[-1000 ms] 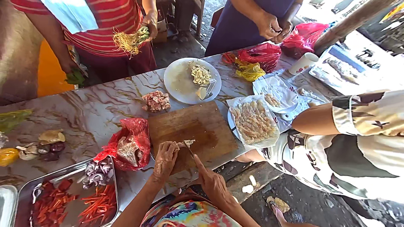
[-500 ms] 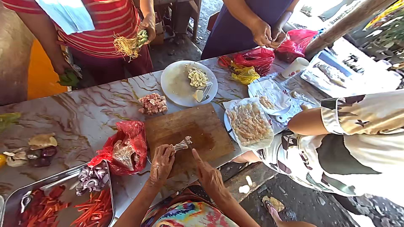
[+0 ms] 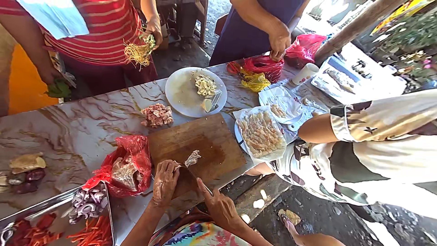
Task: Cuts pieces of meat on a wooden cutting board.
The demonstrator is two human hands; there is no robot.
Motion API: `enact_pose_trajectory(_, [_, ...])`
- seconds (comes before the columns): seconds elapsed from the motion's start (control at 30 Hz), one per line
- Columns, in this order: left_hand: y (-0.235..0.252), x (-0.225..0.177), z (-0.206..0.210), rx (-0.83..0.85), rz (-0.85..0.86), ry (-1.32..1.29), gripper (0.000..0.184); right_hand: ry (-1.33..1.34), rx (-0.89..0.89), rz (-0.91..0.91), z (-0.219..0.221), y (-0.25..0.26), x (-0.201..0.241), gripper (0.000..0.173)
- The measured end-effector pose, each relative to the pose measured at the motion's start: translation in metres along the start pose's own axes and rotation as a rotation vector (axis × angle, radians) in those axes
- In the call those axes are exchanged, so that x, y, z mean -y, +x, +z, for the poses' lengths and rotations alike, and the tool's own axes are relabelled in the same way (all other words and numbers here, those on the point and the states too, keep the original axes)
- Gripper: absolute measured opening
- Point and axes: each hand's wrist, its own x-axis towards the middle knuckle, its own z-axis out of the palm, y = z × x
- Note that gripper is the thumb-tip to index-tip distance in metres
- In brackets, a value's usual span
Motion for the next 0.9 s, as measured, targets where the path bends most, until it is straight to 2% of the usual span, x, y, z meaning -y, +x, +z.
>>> enact_pose_trajectory(0.13, [0.004, -0.003, -0.011, 0.067, -0.058, -0.002, 0.014, -0.071, -0.103, -0.022, -0.003, -0.021, -0.009, 0.061])
enact_pose_trajectory(0.17, [0.009, -0.008, -0.017, 0.111, -0.093, 0.006, 0.019, -0.063, -0.12, -0.025, -0.008, -0.025, -0.009, 0.058])
enact_pose_trajectory(0.23, [0.028, -0.025, -0.034, 0.277, -0.203, 0.002, 0.038, -0.023, -0.126, -0.02, -0.018, -0.036, -0.013, 0.056])
enact_pose_trajectory(0.33, [0.065, -0.052, -0.042, 0.637, -0.286, 0.083, 0.049, 0.05, -0.026, 0.005, -0.031, -0.056, -0.025, 0.054])
enact_pose_trajectory(0.43, [0.086, -0.068, -0.018, 0.901, -0.299, 0.163, 0.049, 0.066, 0.015, 0.044, -0.04, -0.073, -0.031, 0.051])
enact_pose_trajectory(0.5, [0.088, -0.072, -0.006, 0.995, -0.287, 0.18, 0.045, 0.089, -0.01, 0.077, -0.047, -0.083, -0.033, 0.049])
enact_pose_trajectory(0.57, [0.076, -0.07, 0.0, 0.924, -0.201, 0.175, 0.037, 0.141, -0.061, 0.117, -0.052, -0.094, -0.039, 0.047])
enact_pose_trajectory(0.63, [0.052, -0.06, 0.011, 0.615, -0.006, 0.169, 0.024, 0.202, -0.114, 0.139, -0.055, -0.101, -0.046, 0.047])
enact_pose_trajectory(0.7, [0.04, -0.053, 0.013, 0.427, 0.076, 0.113, 0.019, 0.249, -0.121, 0.158, -0.062, -0.102, -0.05, 0.048])
enact_pose_trajectory(0.73, [0.039, -0.054, 0.008, 0.42, 0.043, 0.046, 0.02, 0.266, -0.14, 0.15, -0.064, -0.1, -0.05, 0.048])
enact_pose_trajectory(0.83, [0.047, -0.062, -0.031, 0.567, -0.217, -0.245, 0.031, 0.297, -0.237, 0.055, -0.067, -0.08, -0.053, 0.047])
enact_pose_trajectory(0.9, [0.041, -0.06, -0.062, 0.483, -0.364, -0.476, 0.024, 0.301, -0.269, -0.031, -0.073, -0.061, -0.053, 0.046])
